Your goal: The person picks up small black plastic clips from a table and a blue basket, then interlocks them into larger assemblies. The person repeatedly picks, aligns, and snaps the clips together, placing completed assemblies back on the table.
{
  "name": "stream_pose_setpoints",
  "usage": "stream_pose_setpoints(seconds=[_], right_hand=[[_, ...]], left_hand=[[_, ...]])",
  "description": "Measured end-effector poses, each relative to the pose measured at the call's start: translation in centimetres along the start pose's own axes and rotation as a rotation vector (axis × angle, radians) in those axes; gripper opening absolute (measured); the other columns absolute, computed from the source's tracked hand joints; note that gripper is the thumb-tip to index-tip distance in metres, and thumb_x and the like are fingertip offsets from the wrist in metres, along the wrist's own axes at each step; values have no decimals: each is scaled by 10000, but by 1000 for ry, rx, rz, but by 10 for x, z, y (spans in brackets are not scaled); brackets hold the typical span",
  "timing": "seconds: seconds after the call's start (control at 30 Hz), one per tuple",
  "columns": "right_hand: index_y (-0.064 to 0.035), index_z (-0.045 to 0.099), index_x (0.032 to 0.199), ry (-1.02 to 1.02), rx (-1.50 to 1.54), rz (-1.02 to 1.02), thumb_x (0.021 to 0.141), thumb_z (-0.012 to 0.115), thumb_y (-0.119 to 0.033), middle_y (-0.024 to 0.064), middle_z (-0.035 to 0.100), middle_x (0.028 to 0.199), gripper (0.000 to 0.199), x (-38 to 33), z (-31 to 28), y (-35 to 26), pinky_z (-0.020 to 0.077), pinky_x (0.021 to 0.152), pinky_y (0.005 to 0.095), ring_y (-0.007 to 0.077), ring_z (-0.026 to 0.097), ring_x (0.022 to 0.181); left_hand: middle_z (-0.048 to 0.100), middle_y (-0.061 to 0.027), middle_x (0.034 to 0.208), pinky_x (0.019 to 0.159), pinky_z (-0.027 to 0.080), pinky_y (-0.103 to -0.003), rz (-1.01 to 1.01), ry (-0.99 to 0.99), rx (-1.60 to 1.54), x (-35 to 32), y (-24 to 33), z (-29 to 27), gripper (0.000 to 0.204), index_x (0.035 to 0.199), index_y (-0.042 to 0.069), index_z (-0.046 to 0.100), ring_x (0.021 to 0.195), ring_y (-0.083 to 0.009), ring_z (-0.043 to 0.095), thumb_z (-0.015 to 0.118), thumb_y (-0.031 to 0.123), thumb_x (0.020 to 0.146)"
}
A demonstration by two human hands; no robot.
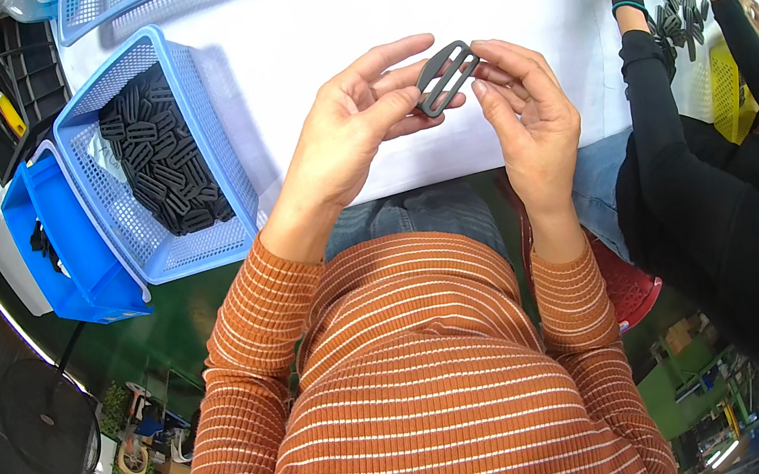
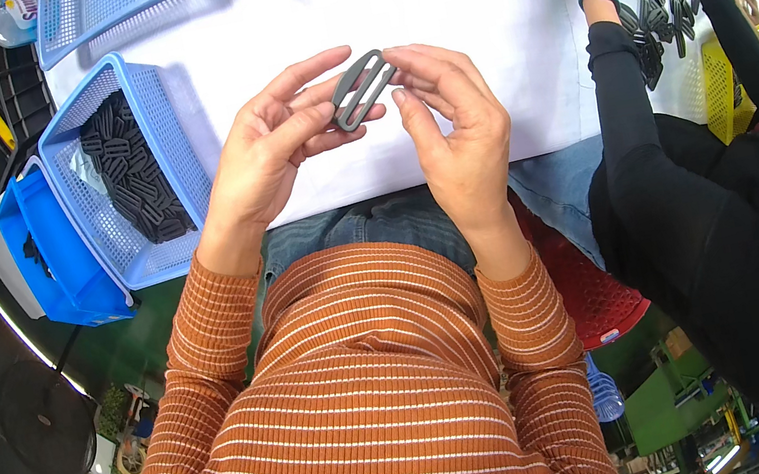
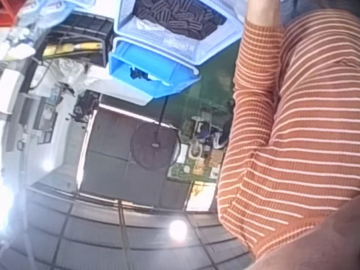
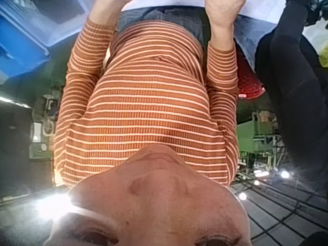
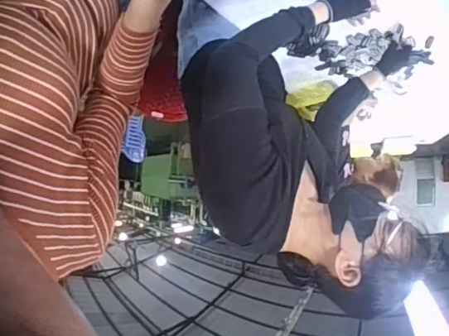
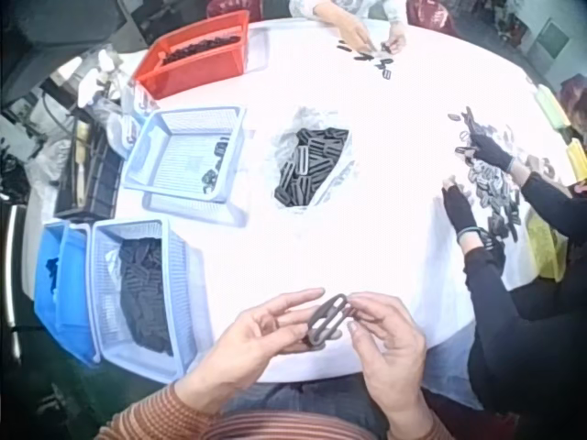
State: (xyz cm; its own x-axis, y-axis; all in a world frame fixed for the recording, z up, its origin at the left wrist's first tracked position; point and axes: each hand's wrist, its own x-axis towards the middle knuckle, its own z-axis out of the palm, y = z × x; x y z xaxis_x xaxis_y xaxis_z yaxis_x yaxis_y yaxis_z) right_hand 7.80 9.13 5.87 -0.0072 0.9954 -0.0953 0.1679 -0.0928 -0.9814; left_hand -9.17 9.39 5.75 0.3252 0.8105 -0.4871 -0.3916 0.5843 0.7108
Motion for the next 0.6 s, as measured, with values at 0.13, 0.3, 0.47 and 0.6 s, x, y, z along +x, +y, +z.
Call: stream_pose_setpoints(seconds=[0.13, 0.3, 0.47, 0.6], right_hand=[[18, 624, 1060, 37, -65, 36, 803, 549, 88, 125, 580, 1073, 276, -2, -6, 4, 531, 794, 293, 197, 613, 941], [-13, 646, 1033, 86, -256, 13, 804, 548, 62, 114, 577, 1057, 259, 0, -21, 36, 529, 756, 292, 207, 599, 948], [-44, 652, 1016, 96, -398, 2, 799, 557, 24, 114, 571, 1044, 246, 2, -29, 80, 511, 723, 312, 236, 590, 925], [-54, 648, 1000, 120, -540, -28, 769, 576, 19, 129, 553, 1058, 253, -7, -44, 116, 468, 824, 357, 289, 556, 971]], left_hand=[[560, -203, 1185, 844, 514, -340, 85, 241, 40, -25, 1, -18, 407, 1283, -52, 422, 1000, -284, 617, 479, 36, 890], [557, -139, 1210, 916, 446, -316, 395, 915, 604, -106, -4, -120, 341, 1221, -34, 510, 1121, -221, 543, 459, 6, 886], [550, -120, 1221, 964, 402, -320, 525, 1154, 856, -130, 27, -138, 352, 1240, 3, 494, 1153, -203, 509, 449, -17, 891], [565, -148, 1177, 970, 394, -305, 582, 831, 692, -73, 23, -81, 390, 1284, -4, 415, 1114, -204, 537, 438, -37, 895]])
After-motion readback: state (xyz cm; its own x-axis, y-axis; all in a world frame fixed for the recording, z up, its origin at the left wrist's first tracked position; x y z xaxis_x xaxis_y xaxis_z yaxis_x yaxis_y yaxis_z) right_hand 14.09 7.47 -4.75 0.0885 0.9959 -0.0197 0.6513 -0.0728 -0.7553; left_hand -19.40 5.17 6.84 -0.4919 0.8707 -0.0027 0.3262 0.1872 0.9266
